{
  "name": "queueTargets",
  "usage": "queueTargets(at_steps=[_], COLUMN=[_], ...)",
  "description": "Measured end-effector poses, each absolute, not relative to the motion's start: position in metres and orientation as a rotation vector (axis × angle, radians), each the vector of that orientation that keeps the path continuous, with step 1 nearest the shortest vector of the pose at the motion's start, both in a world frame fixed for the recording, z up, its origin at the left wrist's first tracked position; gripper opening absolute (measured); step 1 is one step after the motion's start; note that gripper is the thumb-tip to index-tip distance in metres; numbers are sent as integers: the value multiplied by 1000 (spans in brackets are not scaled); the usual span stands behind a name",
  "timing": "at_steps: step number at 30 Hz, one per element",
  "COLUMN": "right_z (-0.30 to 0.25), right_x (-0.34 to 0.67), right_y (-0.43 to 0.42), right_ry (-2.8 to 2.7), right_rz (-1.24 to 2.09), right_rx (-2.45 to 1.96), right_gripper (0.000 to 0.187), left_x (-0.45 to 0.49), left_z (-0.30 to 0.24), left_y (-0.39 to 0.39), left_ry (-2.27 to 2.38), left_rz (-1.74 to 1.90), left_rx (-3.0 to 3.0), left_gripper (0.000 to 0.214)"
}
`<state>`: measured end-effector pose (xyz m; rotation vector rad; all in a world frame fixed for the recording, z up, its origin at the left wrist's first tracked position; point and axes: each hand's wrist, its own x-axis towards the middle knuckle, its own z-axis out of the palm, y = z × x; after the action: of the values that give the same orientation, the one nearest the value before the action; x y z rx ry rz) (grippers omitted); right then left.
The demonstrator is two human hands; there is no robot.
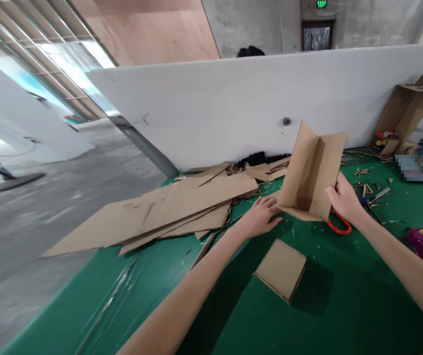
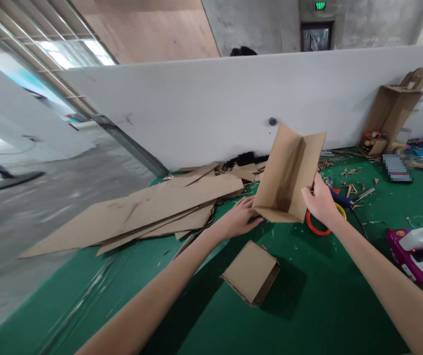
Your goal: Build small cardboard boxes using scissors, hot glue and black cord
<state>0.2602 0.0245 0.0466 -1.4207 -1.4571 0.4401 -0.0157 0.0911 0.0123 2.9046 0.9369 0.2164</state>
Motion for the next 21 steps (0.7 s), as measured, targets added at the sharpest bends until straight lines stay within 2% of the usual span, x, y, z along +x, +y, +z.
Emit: queueTargets(at_steps=[4,13,15,19,21], right_z=[32,37,34,21,13], right_x=[251,266,266,260,256], right_y=[21,40,29,6,0], right_ry=[-1390,-1442,-1456,-1323,-1283], right_rz=[527,331,366,380,378], right_rx=[-1435,-1453,-1420,-1313,-1286], right_gripper=[27,33,32,26,25], left_x=[-13,-23,-30,-42,-45], left_z=[11,22,18,9,6], left_y=[101,86,87,99,105], left_ry=[1014,1004,1056,1184,1195], left_rz=[214,199,238,259,236], left_rx=[2923,2884,2861,2743,2683], left_gripper=[24,24,34,71,79])
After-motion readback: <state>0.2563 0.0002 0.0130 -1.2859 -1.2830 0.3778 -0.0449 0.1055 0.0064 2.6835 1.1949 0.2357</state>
